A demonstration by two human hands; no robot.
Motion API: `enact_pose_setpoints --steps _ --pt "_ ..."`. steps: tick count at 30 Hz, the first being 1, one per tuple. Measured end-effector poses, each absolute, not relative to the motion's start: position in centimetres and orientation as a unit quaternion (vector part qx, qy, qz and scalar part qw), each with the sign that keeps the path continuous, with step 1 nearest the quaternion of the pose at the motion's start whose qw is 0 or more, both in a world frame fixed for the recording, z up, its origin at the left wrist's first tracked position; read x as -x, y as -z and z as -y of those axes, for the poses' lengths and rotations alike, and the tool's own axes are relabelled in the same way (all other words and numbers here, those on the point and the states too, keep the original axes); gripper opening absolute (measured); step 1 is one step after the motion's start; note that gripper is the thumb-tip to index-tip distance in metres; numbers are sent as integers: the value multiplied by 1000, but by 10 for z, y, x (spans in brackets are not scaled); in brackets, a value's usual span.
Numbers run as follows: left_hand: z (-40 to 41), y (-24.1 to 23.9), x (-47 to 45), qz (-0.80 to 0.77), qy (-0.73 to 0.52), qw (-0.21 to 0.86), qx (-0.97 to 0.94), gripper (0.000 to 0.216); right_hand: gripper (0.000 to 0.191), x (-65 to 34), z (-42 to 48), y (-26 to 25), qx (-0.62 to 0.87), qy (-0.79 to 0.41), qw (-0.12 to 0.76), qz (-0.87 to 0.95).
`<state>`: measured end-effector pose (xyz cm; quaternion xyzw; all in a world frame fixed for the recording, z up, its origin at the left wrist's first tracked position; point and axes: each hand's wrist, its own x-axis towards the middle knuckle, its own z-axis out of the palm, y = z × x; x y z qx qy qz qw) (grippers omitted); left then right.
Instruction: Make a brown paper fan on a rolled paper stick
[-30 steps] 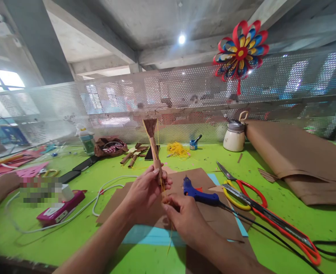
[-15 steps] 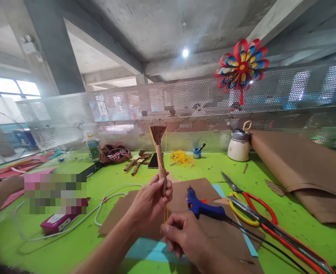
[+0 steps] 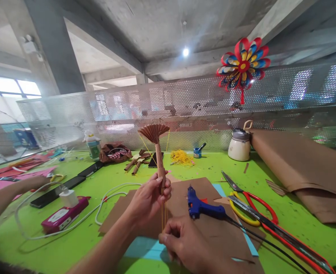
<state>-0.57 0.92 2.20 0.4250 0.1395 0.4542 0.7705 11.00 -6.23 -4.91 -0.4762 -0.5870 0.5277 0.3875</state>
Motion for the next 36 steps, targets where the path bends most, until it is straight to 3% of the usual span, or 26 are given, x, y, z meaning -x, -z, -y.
enact_pose_setpoints --steps 18,36 --pt "-9 -24 7 -154 -440 767 -442 21 7 -102 73 33 503 -538 324 594" --pt "-13 -24 9 -162 -439 764 -444 26 10 -105 77 31 445 -489 263 703"
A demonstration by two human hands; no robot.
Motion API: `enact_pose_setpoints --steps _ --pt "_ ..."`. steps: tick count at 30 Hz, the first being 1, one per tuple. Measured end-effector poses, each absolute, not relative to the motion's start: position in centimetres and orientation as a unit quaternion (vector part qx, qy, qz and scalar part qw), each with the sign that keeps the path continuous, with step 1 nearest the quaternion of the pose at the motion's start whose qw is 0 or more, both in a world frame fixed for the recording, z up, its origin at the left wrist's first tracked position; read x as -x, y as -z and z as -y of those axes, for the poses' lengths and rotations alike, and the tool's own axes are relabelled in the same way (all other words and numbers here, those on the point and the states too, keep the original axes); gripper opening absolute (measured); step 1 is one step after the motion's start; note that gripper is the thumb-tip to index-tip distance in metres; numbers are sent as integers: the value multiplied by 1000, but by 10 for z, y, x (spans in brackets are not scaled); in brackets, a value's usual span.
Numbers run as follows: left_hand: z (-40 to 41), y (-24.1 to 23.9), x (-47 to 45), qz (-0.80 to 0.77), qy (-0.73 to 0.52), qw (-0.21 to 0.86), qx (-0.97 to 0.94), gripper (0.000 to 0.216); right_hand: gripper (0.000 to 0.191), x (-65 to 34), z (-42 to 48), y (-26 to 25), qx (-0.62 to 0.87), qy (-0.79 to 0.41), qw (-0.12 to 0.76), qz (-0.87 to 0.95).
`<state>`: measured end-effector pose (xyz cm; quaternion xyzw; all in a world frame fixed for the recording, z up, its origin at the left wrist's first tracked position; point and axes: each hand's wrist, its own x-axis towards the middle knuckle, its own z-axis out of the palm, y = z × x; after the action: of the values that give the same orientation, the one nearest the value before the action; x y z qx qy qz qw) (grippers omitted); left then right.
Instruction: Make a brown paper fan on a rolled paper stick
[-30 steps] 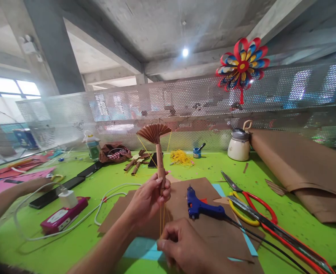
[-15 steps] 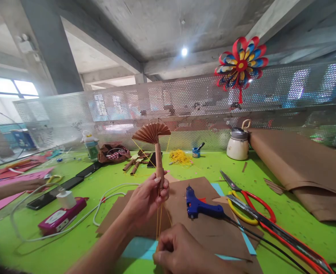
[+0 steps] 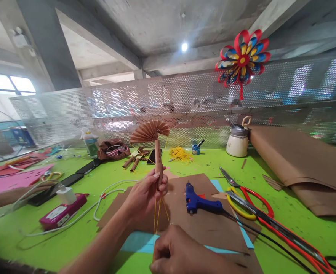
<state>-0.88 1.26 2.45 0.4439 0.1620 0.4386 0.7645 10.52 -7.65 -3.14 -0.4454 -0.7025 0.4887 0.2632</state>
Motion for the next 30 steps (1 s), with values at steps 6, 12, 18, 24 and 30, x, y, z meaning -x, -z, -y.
enact_pose_setpoints --steps 6,12,18,24,30 --pt "-12 -25 8 -165 -439 763 -444 26 11 -110 74 36 419 -462 198 756" --pt "-12 -24 7 -162 -439 763 -446 29 15 -116 72 38 391 -441 182 787" --pt "-11 -26 7 -166 -446 753 -454 29 12 -117 73 45 384 -429 197 794" --pt "-12 -27 9 -193 -437 737 -478 27 10 -122 81 7 471 -381 178 775" --pt "-18 -22 12 -209 -410 738 -493 28 23 -153 67 -13 568 -266 234 743"
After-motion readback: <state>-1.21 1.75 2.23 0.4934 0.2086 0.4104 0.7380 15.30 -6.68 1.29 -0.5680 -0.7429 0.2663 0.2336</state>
